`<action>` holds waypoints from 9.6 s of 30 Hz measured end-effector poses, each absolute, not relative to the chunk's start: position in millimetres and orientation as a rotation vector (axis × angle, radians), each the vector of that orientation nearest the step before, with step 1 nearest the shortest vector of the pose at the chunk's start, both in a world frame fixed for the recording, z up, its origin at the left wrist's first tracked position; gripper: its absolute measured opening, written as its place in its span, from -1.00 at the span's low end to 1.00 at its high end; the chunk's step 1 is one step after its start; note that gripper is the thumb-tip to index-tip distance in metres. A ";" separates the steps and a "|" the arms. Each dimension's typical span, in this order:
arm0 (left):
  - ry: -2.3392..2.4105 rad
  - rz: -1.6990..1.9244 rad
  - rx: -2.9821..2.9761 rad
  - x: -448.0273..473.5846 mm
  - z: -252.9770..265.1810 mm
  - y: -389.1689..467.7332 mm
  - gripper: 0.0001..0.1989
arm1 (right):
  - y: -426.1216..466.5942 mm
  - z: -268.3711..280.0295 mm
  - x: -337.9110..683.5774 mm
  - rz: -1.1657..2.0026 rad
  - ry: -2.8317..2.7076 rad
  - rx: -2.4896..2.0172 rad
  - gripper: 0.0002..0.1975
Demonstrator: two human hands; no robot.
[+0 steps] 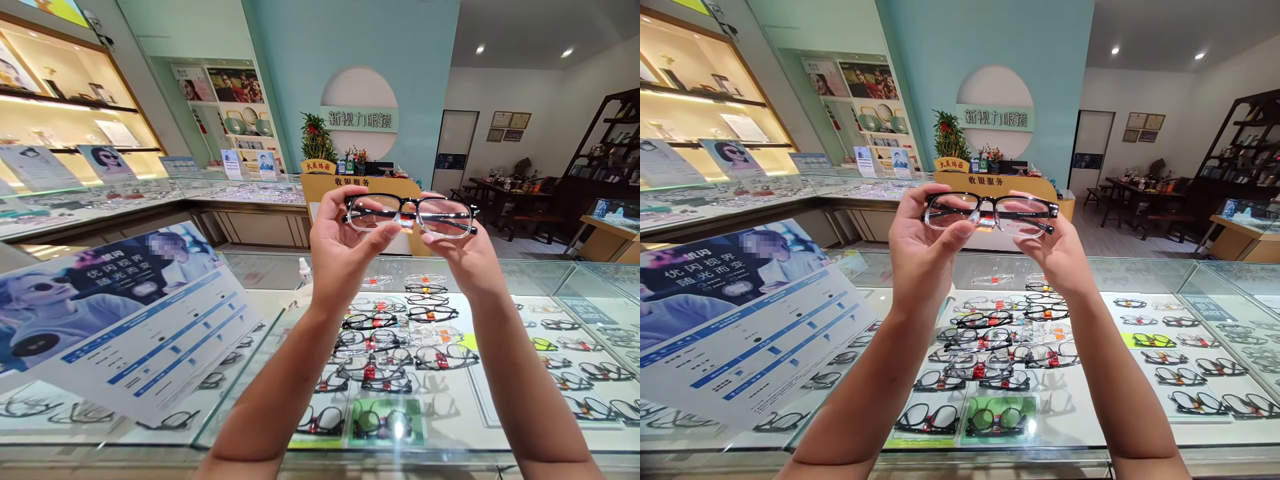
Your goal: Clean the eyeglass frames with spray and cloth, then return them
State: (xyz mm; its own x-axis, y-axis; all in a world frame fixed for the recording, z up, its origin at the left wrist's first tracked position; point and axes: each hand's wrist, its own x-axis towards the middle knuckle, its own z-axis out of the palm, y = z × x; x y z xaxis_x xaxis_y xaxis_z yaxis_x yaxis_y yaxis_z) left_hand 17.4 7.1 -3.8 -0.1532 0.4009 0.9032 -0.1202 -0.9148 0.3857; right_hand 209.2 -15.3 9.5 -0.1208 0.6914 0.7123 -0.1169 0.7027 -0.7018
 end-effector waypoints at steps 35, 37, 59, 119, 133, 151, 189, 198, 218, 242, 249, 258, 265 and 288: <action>0.359 1.530 1.606 9.6 -4.5 20.8 -0.38 | -15.1 1.7 195.7 0.317 -1.638 -0.491 -0.60; 0.330 1.419 1.602 10.6 -2.0 19.2 -0.36 | -20.0 4.6 196.4 0.221 -1.696 -0.454 -0.57; 0.225 0.879 0.926 28.3 -13.1 17.3 -0.48 | -33.1 5.6 194.6 -0.516 -1.759 -0.572 -0.78; 0.390 2.242 1.725 4.2 0.8 -19.1 -0.66 | -42.7 22.0 201.8 0.494 -1.426 -0.656 -0.63; 0.458 2.301 1.949 -1.8 -1.8 -28.9 -0.91 | -24.1 21.8 213.7 0.578 -1.383 -0.729 -0.64; 1.187 1.568 1.340 -53.9 -93.1 60.5 -0.43 | -24.3 25.5 237.4 0.264 -1.892 -1.370 -0.67; 1.901 0.906 1.709 -82.6 -164.5 80.1 -0.81 | -53.3 36.1 221.5 0.273 -2.013 -1.241 -0.64; 1.808 0.926 1.633 -72.1 -161.7 108.5 -0.87 | -55.5 38.2 227.0 0.270 -1.986 -1.207 -0.62; 1.594 1.287 1.327 -57.6 -138.3 108.2 -0.71 | -60.6 37.2 217.7 0.230 -2.001 -1.263 -0.62; 0.916 1.348 1.481 16.4 -117.4 13.7 -0.67 | -11.2 -81.2 217.0 0.585 -1.662 -1.127 -0.56; 0.978 1.377 1.583 2.8 -125.6 7.4 -0.75 | -27.3 -110.0 212.3 0.526 -1.874 -1.184 -0.61; 0.943 1.241 1.594 0.3 -121.9 1.1 -0.70 | -33.0 -115.2 206.0 0.661 -1.886 -1.087 -0.55; 0.837 1.192 1.576 -0.4 -127.8 -0.1 -0.71 | -36.0 -116.7 203.0 0.699 -1.899 -1.063 -0.57; 0.962 1.204 1.482 -1.5 -132.4 3.4 -0.46 | -25.7 -109.5 229.8 0.023 -1.502 -1.320 -0.74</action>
